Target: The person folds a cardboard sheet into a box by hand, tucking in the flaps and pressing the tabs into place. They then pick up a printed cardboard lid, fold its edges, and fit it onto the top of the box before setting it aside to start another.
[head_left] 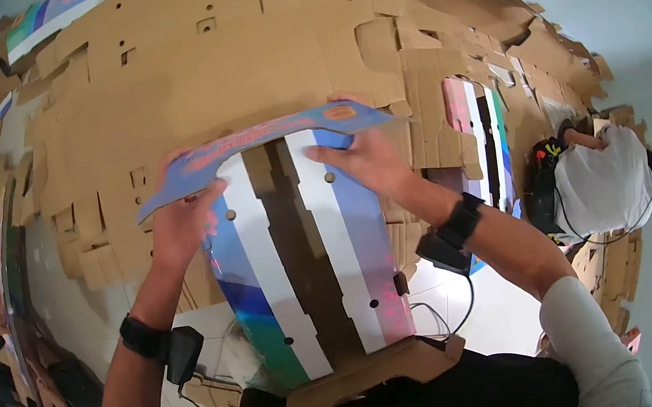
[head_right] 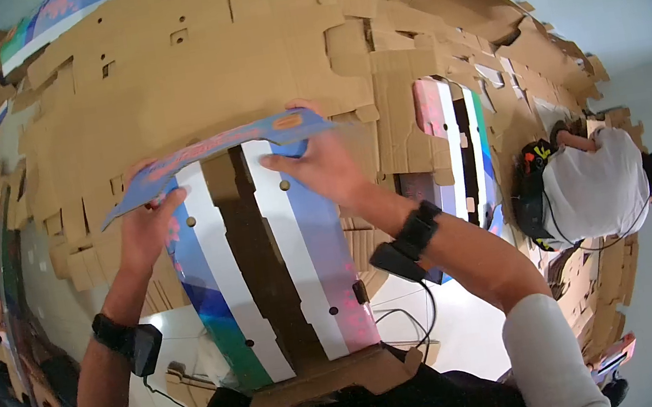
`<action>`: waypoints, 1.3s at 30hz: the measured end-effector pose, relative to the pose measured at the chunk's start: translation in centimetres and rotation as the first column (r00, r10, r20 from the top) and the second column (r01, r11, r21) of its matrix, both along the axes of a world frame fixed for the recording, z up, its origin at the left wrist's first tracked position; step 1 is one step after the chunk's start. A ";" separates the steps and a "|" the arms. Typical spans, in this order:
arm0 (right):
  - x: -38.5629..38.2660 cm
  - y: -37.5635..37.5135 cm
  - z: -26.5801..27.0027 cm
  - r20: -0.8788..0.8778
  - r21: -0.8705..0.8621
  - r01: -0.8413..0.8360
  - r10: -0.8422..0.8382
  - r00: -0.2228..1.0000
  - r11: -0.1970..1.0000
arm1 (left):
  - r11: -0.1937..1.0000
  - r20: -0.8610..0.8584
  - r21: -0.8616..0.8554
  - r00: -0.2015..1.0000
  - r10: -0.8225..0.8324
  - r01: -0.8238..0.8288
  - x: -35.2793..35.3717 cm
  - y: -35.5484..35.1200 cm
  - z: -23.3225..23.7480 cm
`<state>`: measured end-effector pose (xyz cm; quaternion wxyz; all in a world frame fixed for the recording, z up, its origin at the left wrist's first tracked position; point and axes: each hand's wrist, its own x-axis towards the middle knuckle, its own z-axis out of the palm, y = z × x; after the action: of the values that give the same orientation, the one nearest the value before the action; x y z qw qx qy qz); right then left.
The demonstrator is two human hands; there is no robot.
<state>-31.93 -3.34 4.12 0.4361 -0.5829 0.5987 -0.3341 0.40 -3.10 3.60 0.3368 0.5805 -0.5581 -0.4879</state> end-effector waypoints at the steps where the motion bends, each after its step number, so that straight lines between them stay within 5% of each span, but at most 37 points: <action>1: 0.2 -0.2 -0.9 -0.018 -0.072 0.011 -0.012 1.000 0.997 | 0.992 0.096 -0.124 0.995 0.003 0.008 0.3 -0.1 -0.9; 2: 0.0 -0.5 -1.1 -0.036 -0.146 0.021 -0.026 0.999 0.989 | 0.903 0.285 -0.418 0.958 0.023 0.103 0.7 0.2 -2.2; 3: -0.3 -0.1 -0.7 -0.338 -0.348 -0.073 -0.053 0.940 0.935 | 0.841 0.350 -0.519 0.936 0.043 0.155 1.2 0.9 -2.5; 4: -0.9 0.5 0.0 -0.327 -0.348 -0.112 -0.009 0.945 0.931 | 0.766 0.409 -0.610 0.909 0.083 0.204 1.8 1.6 -2.7; 6: -2.2 1.8 1.9 -0.312 -0.331 -0.216 0.110 0.944 0.918 | 0.852 0.318 -0.501 0.948 0.019 0.151 2.9 3.7 -1.8; 8: -4.1 3.0 2.5 0.023 -0.099 -0.208 0.211 0.977 0.973 | 0.925 0.198 -0.361 0.979 -0.045 0.115 3.7 5.3 -1.0; 10: -5.7 3.1 3.1 0.210 0.076 -0.211 0.191 0.959 0.974 | 0.988 -0.156 -0.096 0.978 -0.137 0.123 5.2 5.8 -0.9; 13: -6.4 3.5 5.6 0.091 0.193 -0.139 0.123 0.988 0.971 | 0.961 -0.190 0.163 0.963 -0.190 0.222 6.5 4.8 2.5; 15: -5.1 4.6 8.3 -0.145 0.194 -0.089 0.118 0.982 0.977 | 0.959 0.132 0.102 0.952 -0.276 0.264 5.7 4.7 5.5; 19: -1.8 5.5 11.3 -0.471 0.397 -0.155 0.345 0.812 0.905 | 0.904 0.632 -0.003 0.702 -0.329 0.428 4.3 5.9 7.2; 22: -2.2 6.5 8.9 -0.088 0.411 -0.159 0.213 0.973 0.898 | 0.947 0.448 0.094 0.836 -0.317 0.309 2.3 8.2 6.3; 26: -1.9 7.7 8.2 -0.132 0.482 -0.098 0.183 0.974 0.871 | 0.941 0.327 0.175 0.884 -0.333 0.290 1.6 9.9 6.0; 35: -2.5 7.6 6.4 0.024 0.438 -0.178 0.187 0.982 0.881 | 0.937 0.504 -0.067 0.822 -0.265 0.343 1.9 11.7 2.5; 38: -2.6 8.0 5.5 0.002 0.403 -0.169 0.184 0.983 0.899 | 0.926 0.672 -0.076 0.705 -0.227 0.371 2.3 12.4 -0.1; 39: -2.7 8.2 4.3 -0.051 0.339 -0.156 0.184 0.982 0.928 | 0.949 0.604 -0.111 0.779 -0.171 0.294 2.0 12.6 -1.0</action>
<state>-34.66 4.88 8.42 0.5309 -0.5636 0.6111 -0.1646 2.36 9.47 2.60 0.1412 0.5921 -0.7480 -0.2644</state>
